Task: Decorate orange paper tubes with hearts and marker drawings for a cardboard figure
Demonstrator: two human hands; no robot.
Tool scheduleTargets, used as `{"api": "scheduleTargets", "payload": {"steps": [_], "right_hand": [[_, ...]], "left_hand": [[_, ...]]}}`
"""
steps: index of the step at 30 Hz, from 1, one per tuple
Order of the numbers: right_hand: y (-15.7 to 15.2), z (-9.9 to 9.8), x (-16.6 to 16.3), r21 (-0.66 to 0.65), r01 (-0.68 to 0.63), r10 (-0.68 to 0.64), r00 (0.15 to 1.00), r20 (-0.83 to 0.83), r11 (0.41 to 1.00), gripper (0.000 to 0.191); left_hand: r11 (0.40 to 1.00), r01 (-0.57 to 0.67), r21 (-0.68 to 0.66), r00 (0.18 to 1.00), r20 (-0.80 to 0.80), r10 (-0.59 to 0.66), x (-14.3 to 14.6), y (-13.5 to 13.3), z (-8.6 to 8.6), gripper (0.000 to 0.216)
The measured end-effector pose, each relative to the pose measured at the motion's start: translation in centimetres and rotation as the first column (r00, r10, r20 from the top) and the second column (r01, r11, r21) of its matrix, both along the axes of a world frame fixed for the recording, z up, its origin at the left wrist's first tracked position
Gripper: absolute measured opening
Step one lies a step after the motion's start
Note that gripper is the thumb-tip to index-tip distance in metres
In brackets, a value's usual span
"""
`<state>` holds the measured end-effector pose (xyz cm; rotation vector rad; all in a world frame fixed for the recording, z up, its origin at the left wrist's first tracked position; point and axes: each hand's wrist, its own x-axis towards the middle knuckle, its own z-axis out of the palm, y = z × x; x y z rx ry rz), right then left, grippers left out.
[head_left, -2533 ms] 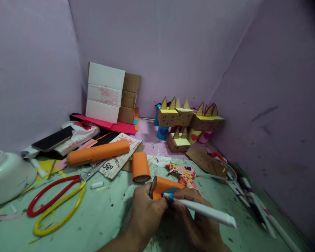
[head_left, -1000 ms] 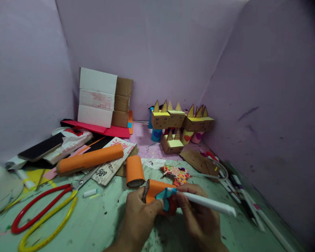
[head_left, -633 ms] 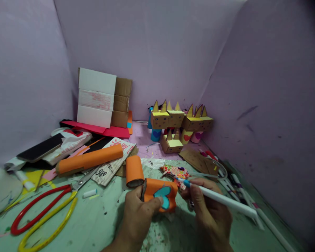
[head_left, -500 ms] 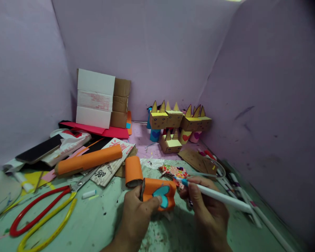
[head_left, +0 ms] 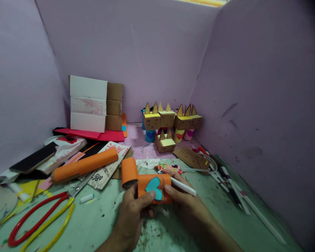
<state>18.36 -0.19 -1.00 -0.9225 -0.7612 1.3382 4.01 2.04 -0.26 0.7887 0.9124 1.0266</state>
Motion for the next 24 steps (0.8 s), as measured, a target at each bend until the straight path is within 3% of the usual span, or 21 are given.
{"api": "scheduleTargets", "payload": {"steps": [4,9,13,18,21,24], "right_hand": [[0.1,0.8,0.5,0.005,0.114,-0.114,0.992,0.053,0.993,0.042],[0.4,1.4,1.0,0.012,0.189,-0.190,0.978,0.087,0.982,0.043],[0.6,1.6,1.3,0.001,0.173,-0.173,0.983,0.061,0.985,0.041],[0.6,1.7,1.7,0.051,0.134,-0.140,0.981,0.138,0.990,0.038],[0.3,1.8,1.9,0.087,0.072,-0.089,0.973,0.213,0.994,0.037],[0.0,2.0,2.1,0.120,0.003,-0.032,0.970,0.241,0.993,0.037]], "left_hand": [[1.000,0.013,-0.002,1.000,-0.027,-0.013,-0.2,0.4,0.2,0.047],[0.991,-0.135,0.018,0.989,-0.059,0.135,-0.7,0.7,1.4,0.038],[0.974,-0.227,0.007,0.973,-0.029,0.227,-1.1,0.9,2.1,0.031],[0.965,-0.259,0.030,0.956,-0.136,0.261,-1.6,1.8,1.4,0.033],[0.974,-0.196,0.115,0.947,-0.236,0.218,-2.0,2.1,1.2,0.032],[0.949,-0.145,0.281,0.915,-0.328,0.237,-2.3,1.6,1.8,0.031]]}}
